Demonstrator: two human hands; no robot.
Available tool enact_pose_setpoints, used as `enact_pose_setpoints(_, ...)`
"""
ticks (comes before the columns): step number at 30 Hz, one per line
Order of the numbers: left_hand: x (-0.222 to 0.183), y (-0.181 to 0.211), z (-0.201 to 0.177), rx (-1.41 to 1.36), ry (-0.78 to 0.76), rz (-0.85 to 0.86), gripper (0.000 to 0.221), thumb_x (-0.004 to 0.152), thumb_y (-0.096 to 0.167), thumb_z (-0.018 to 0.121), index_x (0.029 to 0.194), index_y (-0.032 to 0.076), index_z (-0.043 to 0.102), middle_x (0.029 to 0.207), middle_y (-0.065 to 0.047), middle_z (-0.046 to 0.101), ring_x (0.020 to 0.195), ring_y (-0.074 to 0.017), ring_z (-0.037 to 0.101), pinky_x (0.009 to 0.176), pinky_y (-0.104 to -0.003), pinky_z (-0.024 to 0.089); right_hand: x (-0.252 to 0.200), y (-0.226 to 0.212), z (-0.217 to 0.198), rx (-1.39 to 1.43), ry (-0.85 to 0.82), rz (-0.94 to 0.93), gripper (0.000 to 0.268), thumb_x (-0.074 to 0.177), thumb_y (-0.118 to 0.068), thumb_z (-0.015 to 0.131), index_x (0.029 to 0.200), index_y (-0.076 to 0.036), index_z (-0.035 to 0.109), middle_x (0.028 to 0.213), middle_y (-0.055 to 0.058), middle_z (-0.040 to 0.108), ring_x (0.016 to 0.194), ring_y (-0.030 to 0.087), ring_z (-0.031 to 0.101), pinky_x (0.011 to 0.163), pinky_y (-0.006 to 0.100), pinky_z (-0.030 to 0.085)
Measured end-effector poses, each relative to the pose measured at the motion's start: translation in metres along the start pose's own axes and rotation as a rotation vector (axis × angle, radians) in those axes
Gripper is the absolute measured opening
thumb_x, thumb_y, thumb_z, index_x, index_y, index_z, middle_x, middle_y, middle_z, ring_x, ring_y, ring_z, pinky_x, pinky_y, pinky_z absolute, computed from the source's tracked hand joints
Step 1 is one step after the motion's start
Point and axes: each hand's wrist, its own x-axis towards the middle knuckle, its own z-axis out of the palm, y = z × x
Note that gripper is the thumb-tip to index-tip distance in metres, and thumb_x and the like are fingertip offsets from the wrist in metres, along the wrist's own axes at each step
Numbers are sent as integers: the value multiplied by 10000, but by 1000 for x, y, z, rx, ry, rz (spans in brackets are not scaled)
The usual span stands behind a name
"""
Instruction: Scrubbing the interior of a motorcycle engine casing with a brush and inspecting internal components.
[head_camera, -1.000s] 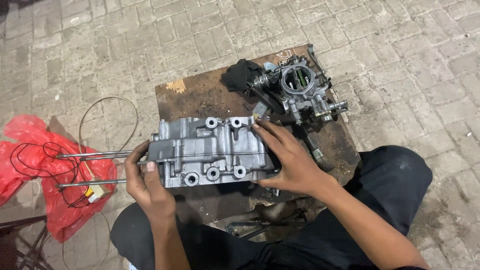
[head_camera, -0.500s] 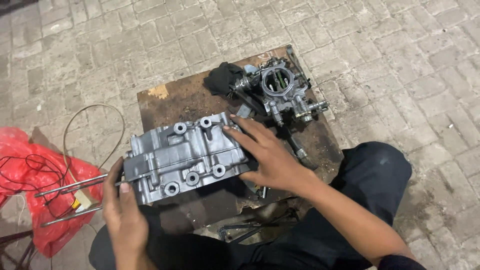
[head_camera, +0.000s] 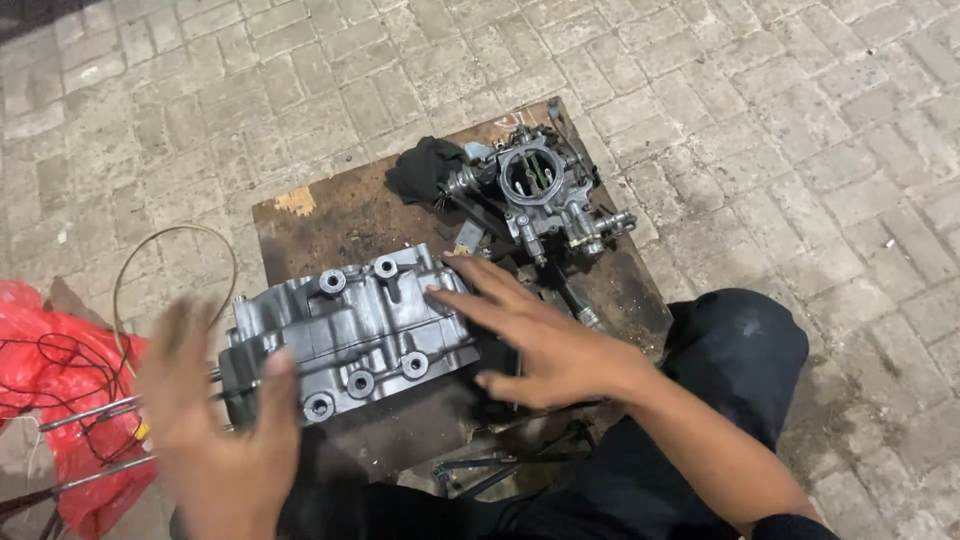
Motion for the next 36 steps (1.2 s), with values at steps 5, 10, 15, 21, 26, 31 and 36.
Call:
enact_pose_setpoints(5,8,-11,20,35,-16,15,328,958,171,673,1178,-66,730,1234,-217,716,1141,-373,641,1003,-454,468,10,-6,-60,-79,409,-7,395,923,-155,668,1289,-28,591,1394,215,593,1297,370,585,1098,578,495)
enact_pose_setpoints(10,2,-9,19,-39,12,-3,263,945,49,668,1171,-68,736,1198,-203,729,1090,-349,643,978,-428,488,43,29,-78,-562,391,572,1018,726,-496,893,1554,-146,414,1567,410,172,1424,610,214,1057,767,276)
enact_pose_setpoints(15,-2,-14,17,-42,8,-61,263,906,31,652,1144,-52,725,1210,-178,728,1102,-332,646,991,-413,477,61,58,-68,-583,189,879,1419,550,-547,1010,1620,-141,173,1601,392,98,1424,630,208,968,740,434)
enact_pose_setpoints(21,-1,-13,14,-52,-10,-81,275,874,21,641,1118,-72,727,1199,-199,727,1099,-333,654,1005,-420,478,68,44,-83,-496,106,995,1337,642,-328,991,1647,-199,120,1569,304,189,1371,531,335,1051,616,467)
enact_pose_setpoints(26,-5,-19,13,-81,5,-40,273,860,-33,642,1115,-103,707,1189,-226,720,1079,-354,654,1012,-428,480,38,79,-100,-258,290,859,1406,508,-219,1003,1638,-335,174,1402,277,369,1284,496,427,1047,633,418)
enact_pose_setpoints(31,-8,-25,15,-110,16,-11,275,868,-27,640,1124,-106,702,1205,-238,717,1069,-361,649,1017,-424,474,17,106,-110,-177,362,656,1396,436,-246,1005,1609,-71,269,1354,293,480,1233,492,516,1076,606,412)
enact_pose_setpoints(36,-7,-22,12,-104,12,-37,266,855,-27,646,1102,-106,702,1191,-233,717,1061,-356,642,1022,-431,467,6,122,-119,82,394,401,1354,426,-165,933,1568,47,238,1422,279,559,1336,403,552,1159,544,410)
